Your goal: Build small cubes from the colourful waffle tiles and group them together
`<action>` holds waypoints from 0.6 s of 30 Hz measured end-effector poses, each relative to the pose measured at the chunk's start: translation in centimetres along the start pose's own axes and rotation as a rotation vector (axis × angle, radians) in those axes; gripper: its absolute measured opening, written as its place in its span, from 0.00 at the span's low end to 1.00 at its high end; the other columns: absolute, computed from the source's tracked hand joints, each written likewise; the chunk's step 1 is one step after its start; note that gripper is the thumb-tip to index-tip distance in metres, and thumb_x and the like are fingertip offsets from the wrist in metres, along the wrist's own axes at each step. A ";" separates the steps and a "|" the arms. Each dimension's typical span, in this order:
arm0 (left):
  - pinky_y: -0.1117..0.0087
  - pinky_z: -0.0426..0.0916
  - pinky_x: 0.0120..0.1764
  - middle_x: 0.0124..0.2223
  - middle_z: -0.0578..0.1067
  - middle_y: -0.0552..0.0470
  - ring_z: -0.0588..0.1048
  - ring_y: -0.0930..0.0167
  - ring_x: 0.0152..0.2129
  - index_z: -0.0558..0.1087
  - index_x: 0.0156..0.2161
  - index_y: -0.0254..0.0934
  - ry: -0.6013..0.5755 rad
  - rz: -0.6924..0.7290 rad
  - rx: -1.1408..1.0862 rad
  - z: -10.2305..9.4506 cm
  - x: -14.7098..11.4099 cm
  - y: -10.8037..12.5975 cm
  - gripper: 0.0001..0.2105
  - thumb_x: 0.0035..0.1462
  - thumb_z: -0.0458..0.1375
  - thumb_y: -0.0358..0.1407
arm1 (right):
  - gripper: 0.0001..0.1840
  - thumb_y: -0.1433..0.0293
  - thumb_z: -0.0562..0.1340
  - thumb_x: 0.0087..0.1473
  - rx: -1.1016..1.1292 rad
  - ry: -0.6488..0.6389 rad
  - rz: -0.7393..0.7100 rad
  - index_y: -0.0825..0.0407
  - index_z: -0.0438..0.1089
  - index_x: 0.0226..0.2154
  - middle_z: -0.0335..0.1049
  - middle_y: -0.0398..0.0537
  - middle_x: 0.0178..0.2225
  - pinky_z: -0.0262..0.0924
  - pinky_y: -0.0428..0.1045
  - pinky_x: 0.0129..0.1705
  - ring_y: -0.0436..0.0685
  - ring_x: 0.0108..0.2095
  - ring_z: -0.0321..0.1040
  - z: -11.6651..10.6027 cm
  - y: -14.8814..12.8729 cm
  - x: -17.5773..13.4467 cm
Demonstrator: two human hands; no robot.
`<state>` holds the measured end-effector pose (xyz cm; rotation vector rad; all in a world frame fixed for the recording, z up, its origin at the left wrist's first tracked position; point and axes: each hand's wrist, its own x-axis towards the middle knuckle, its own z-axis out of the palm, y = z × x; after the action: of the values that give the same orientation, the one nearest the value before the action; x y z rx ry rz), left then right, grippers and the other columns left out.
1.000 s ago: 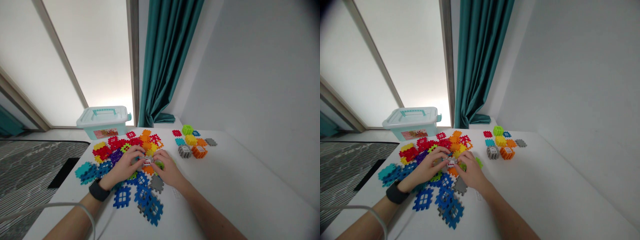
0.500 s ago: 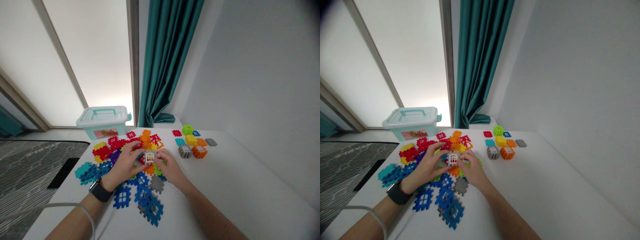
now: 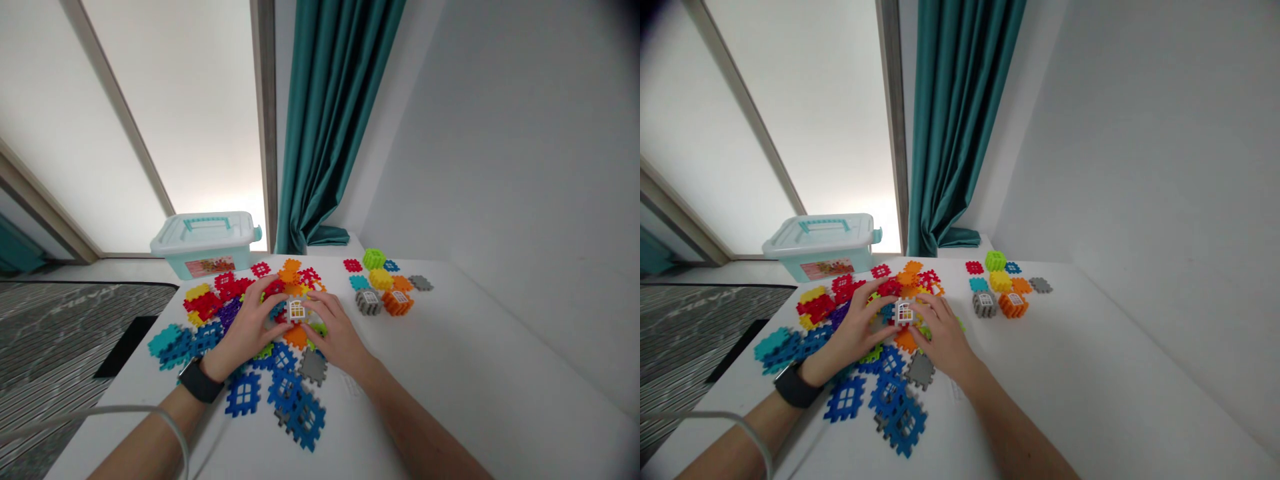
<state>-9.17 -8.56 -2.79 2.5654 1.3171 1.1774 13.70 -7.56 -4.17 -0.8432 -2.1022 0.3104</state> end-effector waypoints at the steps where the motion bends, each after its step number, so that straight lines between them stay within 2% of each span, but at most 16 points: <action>1: 0.44 0.60 0.62 0.66 0.59 0.39 0.60 0.52 0.63 0.68 0.55 0.42 -0.001 -0.005 -0.004 0.0 0.0 0.0 0.19 0.60 0.64 0.37 | 0.23 0.73 0.61 0.60 0.015 0.010 0.013 0.45 0.64 0.57 0.66 0.54 0.55 0.62 0.62 0.60 0.62 0.58 0.64 0.1 0.0 0.0; 6: 0.44 0.61 0.62 0.65 0.60 0.39 0.60 0.52 0.63 0.68 0.55 0.43 0.005 -0.032 -0.033 0.2 -0.1 0.1 0.19 0.60 0.64 0.39 | 0.28 0.72 0.63 0.58 0.094 0.047 0.090 0.46 0.59 0.60 0.68 0.55 0.53 0.65 0.62 0.57 0.63 0.55 0.66 0.3 -0.1 -0.1; 18: 0.45 0.62 0.62 0.64 0.59 0.40 0.61 0.53 0.62 0.67 0.57 0.44 0.008 -0.050 -0.060 0.2 -0.1 0.1 0.20 0.61 0.62 0.37 | 0.24 0.72 0.61 0.59 0.145 0.054 0.115 0.46 0.62 0.57 0.68 0.53 0.53 0.63 0.60 0.57 0.61 0.54 0.66 -0.2 -0.3 0.1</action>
<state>-8.94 -8.62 -2.96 2.4742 1.3191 1.2010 13.69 -7.76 -3.82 -0.8780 -1.9593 0.4894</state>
